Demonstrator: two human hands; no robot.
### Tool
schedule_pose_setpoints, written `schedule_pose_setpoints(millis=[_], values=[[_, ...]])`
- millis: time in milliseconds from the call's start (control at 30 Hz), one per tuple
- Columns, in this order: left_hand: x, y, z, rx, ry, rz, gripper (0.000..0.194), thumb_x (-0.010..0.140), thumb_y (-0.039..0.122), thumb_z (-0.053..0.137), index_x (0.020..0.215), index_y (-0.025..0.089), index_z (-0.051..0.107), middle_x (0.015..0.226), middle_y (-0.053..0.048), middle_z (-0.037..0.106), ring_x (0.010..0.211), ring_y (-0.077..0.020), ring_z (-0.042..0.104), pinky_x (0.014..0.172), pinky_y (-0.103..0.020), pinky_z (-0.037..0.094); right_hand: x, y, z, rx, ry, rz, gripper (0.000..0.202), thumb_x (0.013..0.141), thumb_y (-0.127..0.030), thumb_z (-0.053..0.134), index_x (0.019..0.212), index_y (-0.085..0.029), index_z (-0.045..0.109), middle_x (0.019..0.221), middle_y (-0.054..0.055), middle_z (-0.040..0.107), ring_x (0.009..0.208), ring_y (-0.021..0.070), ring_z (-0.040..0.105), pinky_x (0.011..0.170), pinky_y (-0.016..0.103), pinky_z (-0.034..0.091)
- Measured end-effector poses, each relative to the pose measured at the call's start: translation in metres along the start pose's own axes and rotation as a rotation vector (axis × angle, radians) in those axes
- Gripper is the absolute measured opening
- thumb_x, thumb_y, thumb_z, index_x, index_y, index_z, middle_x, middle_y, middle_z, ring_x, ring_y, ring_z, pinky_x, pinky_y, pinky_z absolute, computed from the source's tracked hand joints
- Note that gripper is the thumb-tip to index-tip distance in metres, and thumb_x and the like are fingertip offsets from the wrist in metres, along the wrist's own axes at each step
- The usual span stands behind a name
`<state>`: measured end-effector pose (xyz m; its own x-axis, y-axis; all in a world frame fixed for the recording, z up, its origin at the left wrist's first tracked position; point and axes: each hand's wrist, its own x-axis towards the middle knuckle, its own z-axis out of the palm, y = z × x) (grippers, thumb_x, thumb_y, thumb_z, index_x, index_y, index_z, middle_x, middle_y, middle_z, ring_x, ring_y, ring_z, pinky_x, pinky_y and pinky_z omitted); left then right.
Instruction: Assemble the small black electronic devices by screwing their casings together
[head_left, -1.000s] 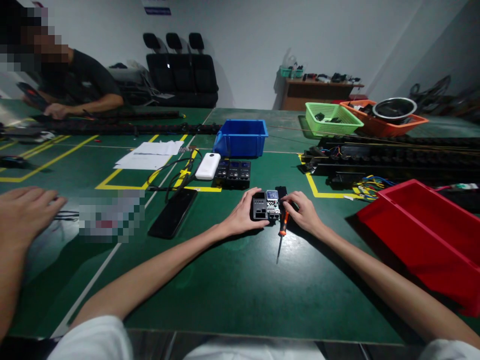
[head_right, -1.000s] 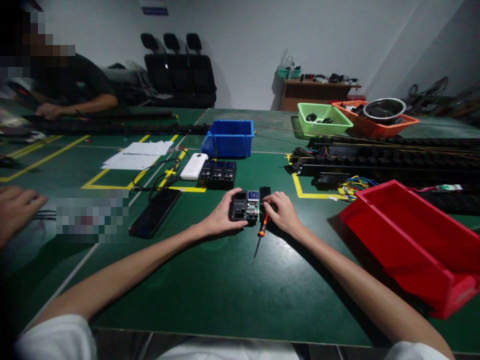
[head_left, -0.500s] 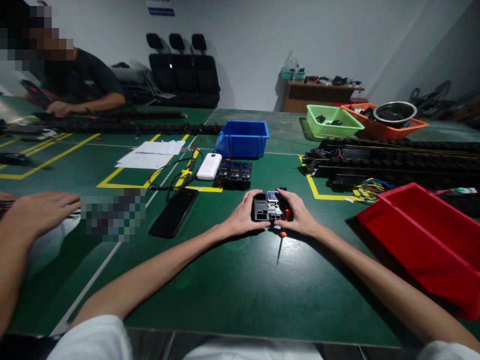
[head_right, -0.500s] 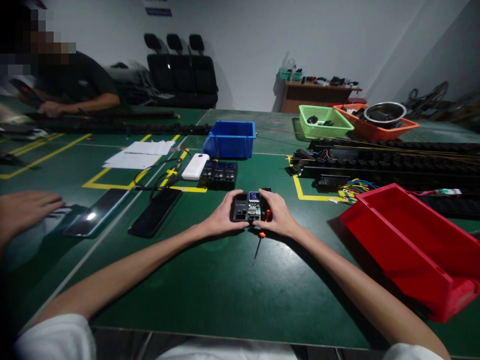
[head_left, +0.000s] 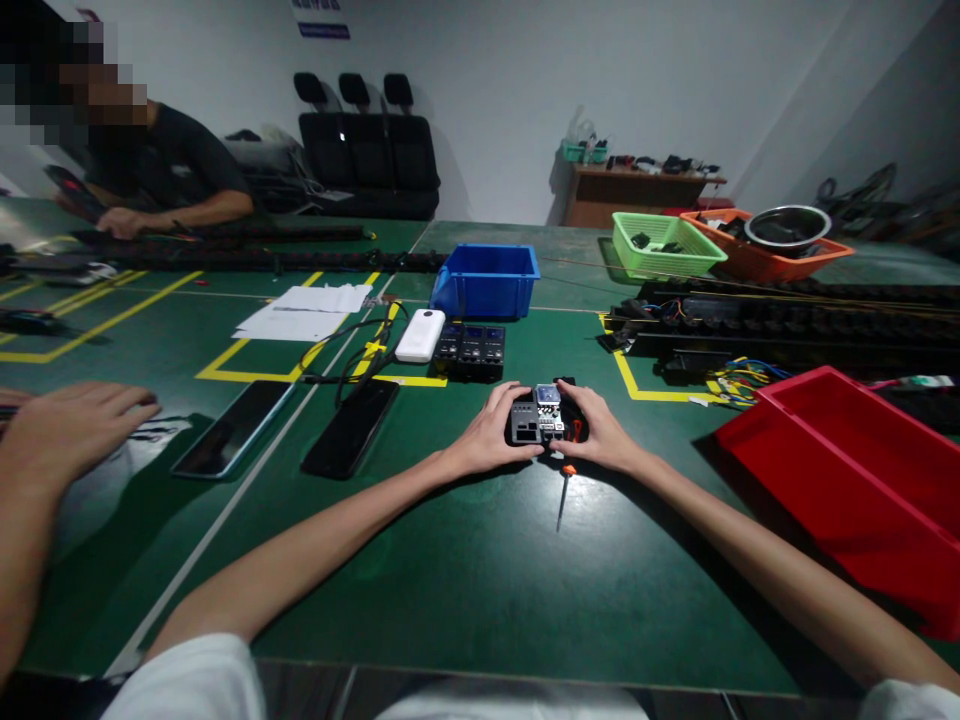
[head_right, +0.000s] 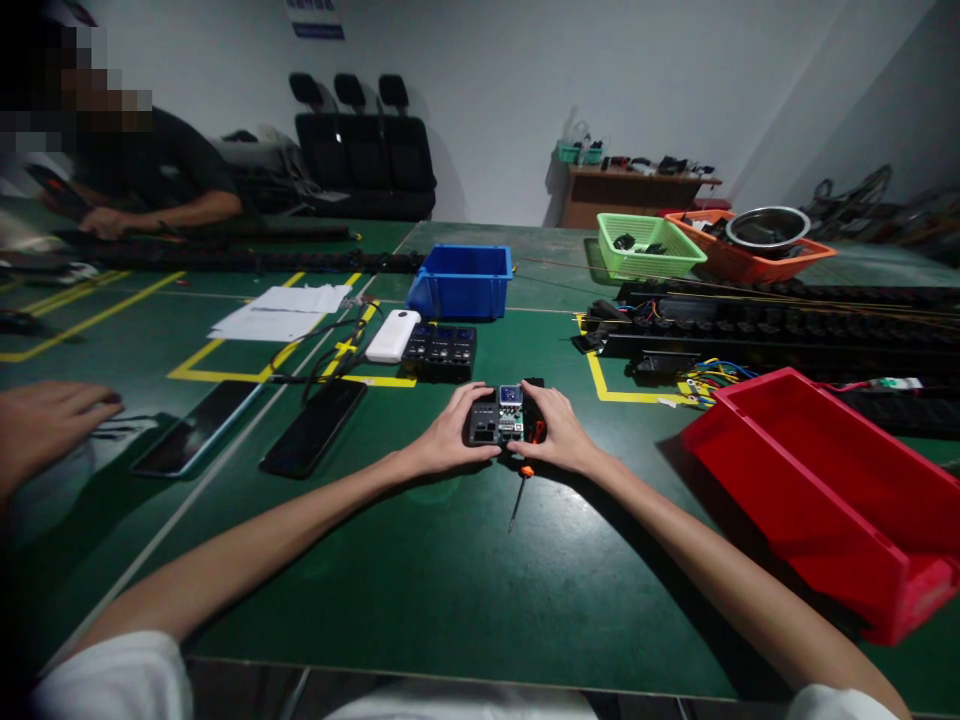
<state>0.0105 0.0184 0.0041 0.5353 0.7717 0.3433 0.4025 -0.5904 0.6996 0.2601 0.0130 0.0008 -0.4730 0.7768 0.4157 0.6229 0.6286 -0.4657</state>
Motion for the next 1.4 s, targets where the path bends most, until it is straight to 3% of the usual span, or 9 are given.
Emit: schedule_pose_setpoints(millis=[1000,1300,1400], values=[[0.0036,-0.0018,0.0011,-0.027,0.025,0.003,0.088,0.064,0.044,0.079,0.136,0.022,0.034,0.142,-0.014,0.036,0.137,-0.0314,0.037,0.117,-0.051,0.031,0.0027,-0.0024,-0.0051,0.092,-0.020,0.010,0.091,0.072,-0.055,0.074,0.146,-0.026,0.032,0.140,0.014,0.048,0.125,0.0353,0.047,0.103,0.057,0.041],[0.0043,0.0047,-0.0018,0.040,0.050,-0.033,0.088,0.062,0.045,0.080,0.134,0.023,0.035,0.136,-0.011,0.044,0.130,-0.0301,0.041,0.112,-0.050,0.036,0.0012,0.0021,0.0017,0.002,-0.039,0.047,0.105,0.067,-0.056,0.077,0.151,-0.025,0.021,0.145,0.016,0.043,0.131,0.0378,0.041,0.108,0.063,0.029],[0.0035,0.0068,-0.0020,0.060,0.075,-0.071,0.088,0.060,0.047,0.081,0.132,0.024,0.037,0.132,-0.009,0.046,0.127,-0.0307,0.041,0.109,-0.050,0.038,0.0009,0.0025,0.0012,0.031,-0.037,0.065,0.104,0.068,-0.052,0.076,0.151,-0.026,0.020,0.137,0.015,0.050,0.125,0.0369,0.046,0.105,0.062,0.034]])
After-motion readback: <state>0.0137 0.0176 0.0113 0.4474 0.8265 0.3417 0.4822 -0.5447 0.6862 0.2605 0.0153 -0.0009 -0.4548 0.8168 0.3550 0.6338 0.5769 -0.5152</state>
